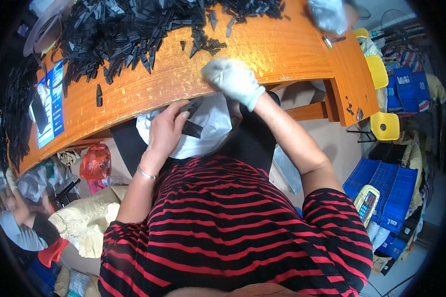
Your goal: The person cleans small black plastic parts by hand at a workstation.
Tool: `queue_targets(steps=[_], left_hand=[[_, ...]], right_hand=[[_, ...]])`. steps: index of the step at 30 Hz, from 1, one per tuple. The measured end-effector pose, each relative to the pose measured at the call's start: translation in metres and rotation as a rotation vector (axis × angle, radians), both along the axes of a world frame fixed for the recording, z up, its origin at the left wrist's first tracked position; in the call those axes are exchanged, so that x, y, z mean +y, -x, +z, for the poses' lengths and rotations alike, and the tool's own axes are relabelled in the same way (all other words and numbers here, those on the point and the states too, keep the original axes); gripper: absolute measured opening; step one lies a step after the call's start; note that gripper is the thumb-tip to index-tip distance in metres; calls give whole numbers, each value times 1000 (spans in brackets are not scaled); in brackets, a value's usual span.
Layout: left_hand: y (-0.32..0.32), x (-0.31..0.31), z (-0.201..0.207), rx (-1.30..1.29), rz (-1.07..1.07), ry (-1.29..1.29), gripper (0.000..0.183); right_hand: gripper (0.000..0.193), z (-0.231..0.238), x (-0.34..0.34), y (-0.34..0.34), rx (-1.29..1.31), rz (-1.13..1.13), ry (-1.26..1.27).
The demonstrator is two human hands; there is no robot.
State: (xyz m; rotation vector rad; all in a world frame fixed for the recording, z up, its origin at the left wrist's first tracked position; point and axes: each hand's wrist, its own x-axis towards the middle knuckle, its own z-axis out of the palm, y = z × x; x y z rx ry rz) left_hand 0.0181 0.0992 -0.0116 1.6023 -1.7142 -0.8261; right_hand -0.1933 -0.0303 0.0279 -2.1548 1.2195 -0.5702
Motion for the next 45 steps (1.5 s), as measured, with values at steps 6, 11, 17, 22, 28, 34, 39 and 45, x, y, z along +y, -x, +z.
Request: queue_targets(steps=[6, 11, 17, 22, 28, 34, 39, 45], left_hand=[[6, -29, 31, -297, -27, 310, 20], [11, -121, 30, -333, 40, 426, 22], [26, -162, 3, -522, 101, 341, 28], [21, -168, 18, -512, 125, 389, 19], [-5, -169, 27, -457, 143, 422, 17], [-12, -152, 25, -176, 57, 417, 19], [-11, -135, 22, 287, 34, 184, 16], [9, -112, 12, 1318, 166, -98, 28]], right_hand=[[32, 0, -41, -6, 198, -177, 173], [32, -6, -52, -19, 357, -191, 224], [24, 1, -50, -14, 404, -198, 163], [27, -8, -52, 2, 264, -236, 134], [32, 5, -46, -1, 101, -190, 69], [29, 19, -38, -19, -131, -182, 413], [26, 17, -24, -36, -117, -179, 426], [31, 2, 2, -55, -337, -247, 317]])
